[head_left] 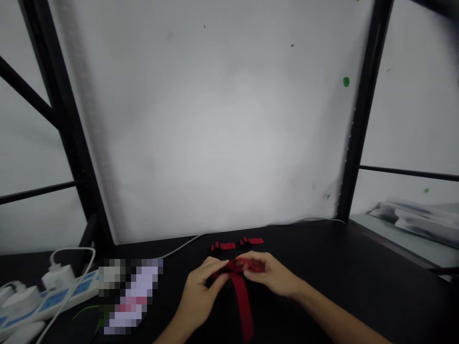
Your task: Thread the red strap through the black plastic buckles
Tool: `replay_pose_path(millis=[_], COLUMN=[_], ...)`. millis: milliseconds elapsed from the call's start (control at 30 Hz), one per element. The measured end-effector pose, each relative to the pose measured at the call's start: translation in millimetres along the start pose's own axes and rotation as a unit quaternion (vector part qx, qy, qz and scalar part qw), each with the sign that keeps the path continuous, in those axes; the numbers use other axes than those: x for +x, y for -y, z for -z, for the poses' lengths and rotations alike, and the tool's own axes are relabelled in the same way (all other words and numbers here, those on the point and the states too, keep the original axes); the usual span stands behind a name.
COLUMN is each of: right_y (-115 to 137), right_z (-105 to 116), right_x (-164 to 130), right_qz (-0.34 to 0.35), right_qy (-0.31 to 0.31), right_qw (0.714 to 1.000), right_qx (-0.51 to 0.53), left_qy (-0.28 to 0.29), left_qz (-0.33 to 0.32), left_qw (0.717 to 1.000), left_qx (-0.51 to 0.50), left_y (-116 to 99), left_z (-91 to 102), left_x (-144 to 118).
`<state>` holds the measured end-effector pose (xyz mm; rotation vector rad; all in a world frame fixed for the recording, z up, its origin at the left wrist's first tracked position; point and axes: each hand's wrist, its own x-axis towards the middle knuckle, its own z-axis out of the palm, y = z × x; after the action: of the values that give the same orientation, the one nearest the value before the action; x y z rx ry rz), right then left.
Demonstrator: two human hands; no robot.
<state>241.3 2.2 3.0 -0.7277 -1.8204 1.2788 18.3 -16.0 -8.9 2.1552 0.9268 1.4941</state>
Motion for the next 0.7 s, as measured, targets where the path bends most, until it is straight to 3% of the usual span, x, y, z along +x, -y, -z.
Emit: replay_pose_path(millis=[100, 167, 267, 333, 400, 467, 567, 700], right_y=[-12.3, -14.1, -1.9, 10.7, 18.8, 17.4, -2.3, -33.7], right_z=[-23.0, -24.2, -1.7, 20.2, 37.1, 43.1, 33.2, 14.4], right_x=[7.5, 13.4, 26.5, 38.6, 52.3, 65.3, 78.8, 81.4], right_qz=[-0.009, 0.000, 0.017, 0.029, 0.012, -0.009, -0.018, -0.015], right_qy=[-0.072, -0.126, -0.196, -0.209, -0.170, -0.076, 0.052, 0.064], right_qw=[0.992, 0.976, 0.940, 0.951, 0.976, 0.997, 0.968, 0.945], right_qx=[0.102, 0.180, 0.279, 0.227, 0.134, -0.033, -0.243, -0.322], left_qy=[0.014, 0.020, 0.066, 0.103, 0.132, 0.157, 0.190, 0.220], left_qz=[-0.001, -0.023, -0.085, -0.126, -0.148, -0.155, -0.156, -0.146], left_qw=[1.000, 0.999, 0.992, 0.981, 0.967, 0.955, 0.941, 0.936], left_qx=[0.008, 0.027, 0.064, 0.109, 0.160, 0.200, 0.233, 0.231], left_y=[-2.4, -2.9, -0.9, 2.7, 6.4, 7.9, 5.1, -0.4], left_z=[-5.2, -2.7, 8.2, 15.6, 20.0, 21.0, 19.3, 18.3], left_x=[-4.0, -4.3, -2.9, -2.7, -3.9, -5.8, -8.7, -11.2])
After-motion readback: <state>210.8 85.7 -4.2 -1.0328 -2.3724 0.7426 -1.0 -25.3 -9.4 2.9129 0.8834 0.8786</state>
